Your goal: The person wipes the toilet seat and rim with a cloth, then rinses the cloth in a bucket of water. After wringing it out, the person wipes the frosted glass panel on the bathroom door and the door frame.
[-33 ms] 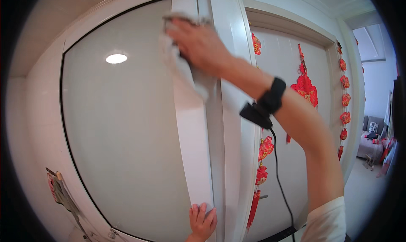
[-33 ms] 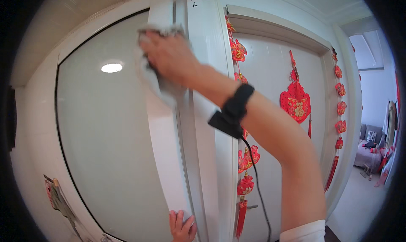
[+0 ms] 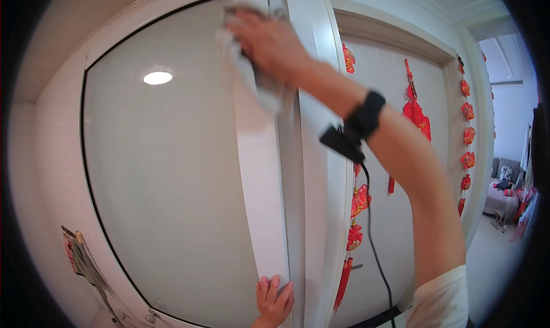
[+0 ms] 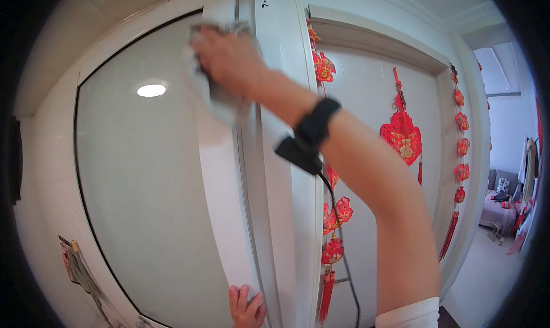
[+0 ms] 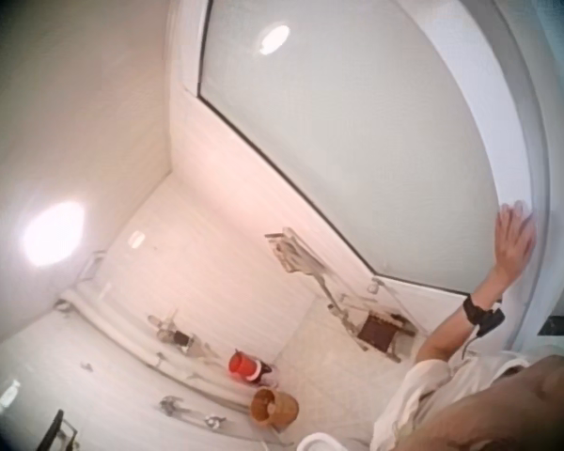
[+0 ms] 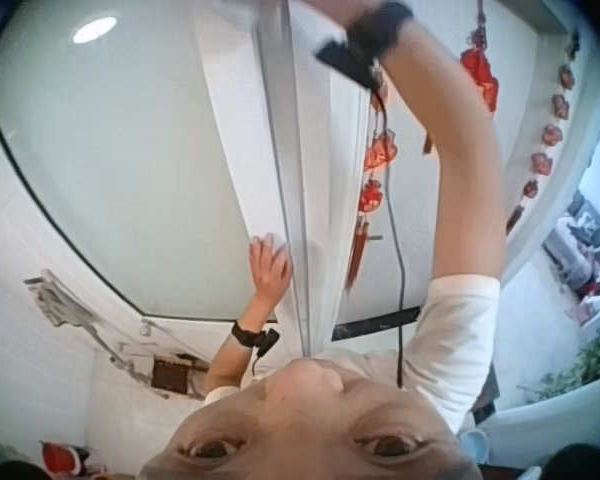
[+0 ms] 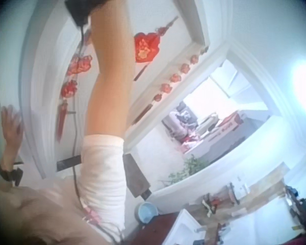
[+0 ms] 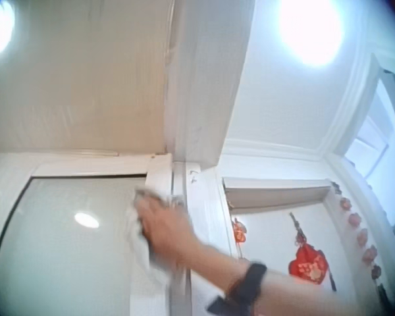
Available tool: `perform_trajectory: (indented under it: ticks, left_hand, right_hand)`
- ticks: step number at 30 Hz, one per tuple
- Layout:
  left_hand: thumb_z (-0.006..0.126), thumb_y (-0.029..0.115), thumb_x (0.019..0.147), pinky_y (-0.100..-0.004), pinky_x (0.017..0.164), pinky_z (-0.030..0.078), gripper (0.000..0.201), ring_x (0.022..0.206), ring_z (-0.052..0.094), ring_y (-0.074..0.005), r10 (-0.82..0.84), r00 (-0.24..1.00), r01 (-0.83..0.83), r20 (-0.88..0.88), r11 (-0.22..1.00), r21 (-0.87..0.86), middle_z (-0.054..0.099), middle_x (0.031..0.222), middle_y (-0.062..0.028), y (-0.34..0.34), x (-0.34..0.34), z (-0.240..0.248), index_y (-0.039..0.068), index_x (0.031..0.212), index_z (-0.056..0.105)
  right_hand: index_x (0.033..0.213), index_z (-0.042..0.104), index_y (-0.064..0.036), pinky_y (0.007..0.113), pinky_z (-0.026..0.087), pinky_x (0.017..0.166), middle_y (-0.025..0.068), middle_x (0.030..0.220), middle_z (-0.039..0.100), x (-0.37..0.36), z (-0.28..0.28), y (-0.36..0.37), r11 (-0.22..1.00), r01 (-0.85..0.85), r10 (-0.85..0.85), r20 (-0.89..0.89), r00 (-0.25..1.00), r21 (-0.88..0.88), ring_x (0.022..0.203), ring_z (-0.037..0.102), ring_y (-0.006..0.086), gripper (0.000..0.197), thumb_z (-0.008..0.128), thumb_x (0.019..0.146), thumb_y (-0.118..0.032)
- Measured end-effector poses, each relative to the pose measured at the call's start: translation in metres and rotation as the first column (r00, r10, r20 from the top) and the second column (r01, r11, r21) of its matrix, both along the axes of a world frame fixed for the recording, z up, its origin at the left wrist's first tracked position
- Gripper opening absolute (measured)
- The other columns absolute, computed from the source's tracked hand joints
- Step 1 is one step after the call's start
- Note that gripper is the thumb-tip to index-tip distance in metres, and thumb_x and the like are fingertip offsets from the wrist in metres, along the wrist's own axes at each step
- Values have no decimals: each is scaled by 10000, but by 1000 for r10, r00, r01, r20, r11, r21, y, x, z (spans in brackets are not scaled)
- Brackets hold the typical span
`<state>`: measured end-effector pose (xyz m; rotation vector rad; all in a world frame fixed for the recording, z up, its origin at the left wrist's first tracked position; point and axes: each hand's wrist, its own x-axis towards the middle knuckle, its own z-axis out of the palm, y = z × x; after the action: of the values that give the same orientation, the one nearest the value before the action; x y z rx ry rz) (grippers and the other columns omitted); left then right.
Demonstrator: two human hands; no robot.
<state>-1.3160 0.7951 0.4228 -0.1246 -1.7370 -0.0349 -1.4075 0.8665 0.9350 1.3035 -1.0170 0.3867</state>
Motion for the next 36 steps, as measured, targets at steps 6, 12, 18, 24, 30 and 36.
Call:
perform_trajectory:
  ticks: [6,12,18,24,30,36]
  left_hand:
    - [642,103,817,-571,1014,342,291,1231,424,-471,26,997,-25,71,1000,-11,499,1320,-213,0,4,0,75,1106,636]
    - [652,114,806,-570,949,381,291,1175,464,-468,40,997,-37,68,999,-39,531,1288,-194,0,7,5,88,1096,645]
    - [669,140,794,-576,929,386,315,1139,488,-460,-33,998,33,47,999,-9,532,1292,-194,-7,0,-9,96,1105,648]
    - [692,110,749,-552,1078,264,329,1280,370,-456,65,998,-65,12,998,-15,521,1260,-162,-9,-9,-22,151,1069,628]
    - [672,93,759,-610,1060,278,430,1322,285,-525,110,992,-108,67,994,-33,386,1409,-231,-7,-3,-16,104,1177,571]
    - [653,50,763,-560,1082,264,394,1315,352,-465,101,995,-101,-3,991,88,464,1368,-206,10,-4,-4,100,1151,608]
  right_hand:
    - [1144,569,-79,414,485,852,182,1085,623,-6,127,-3,974,101,-112,-43,993,-203,984,616,331,294,460,872,-85]
    - [1078,625,-100,381,479,879,156,1121,632,-34,163,16,954,21,-82,-192,978,-299,1043,599,322,274,470,856,-62]
    - [1108,599,-57,401,437,924,169,1165,605,-63,92,69,986,9,-9,-2,1000,-164,1083,555,370,257,473,888,-101]
    - [1291,440,-42,433,386,989,240,1319,432,-85,-5,74,989,-137,135,-50,990,-49,1194,442,434,381,414,933,-170]
    - [1394,382,-157,476,359,994,181,1432,317,-86,-141,79,996,-84,86,135,987,-23,1222,398,405,500,425,900,-220]
    - [1277,568,-170,399,464,778,177,1203,533,-93,-315,82,986,-155,141,191,972,64,1036,541,347,583,620,705,-70]
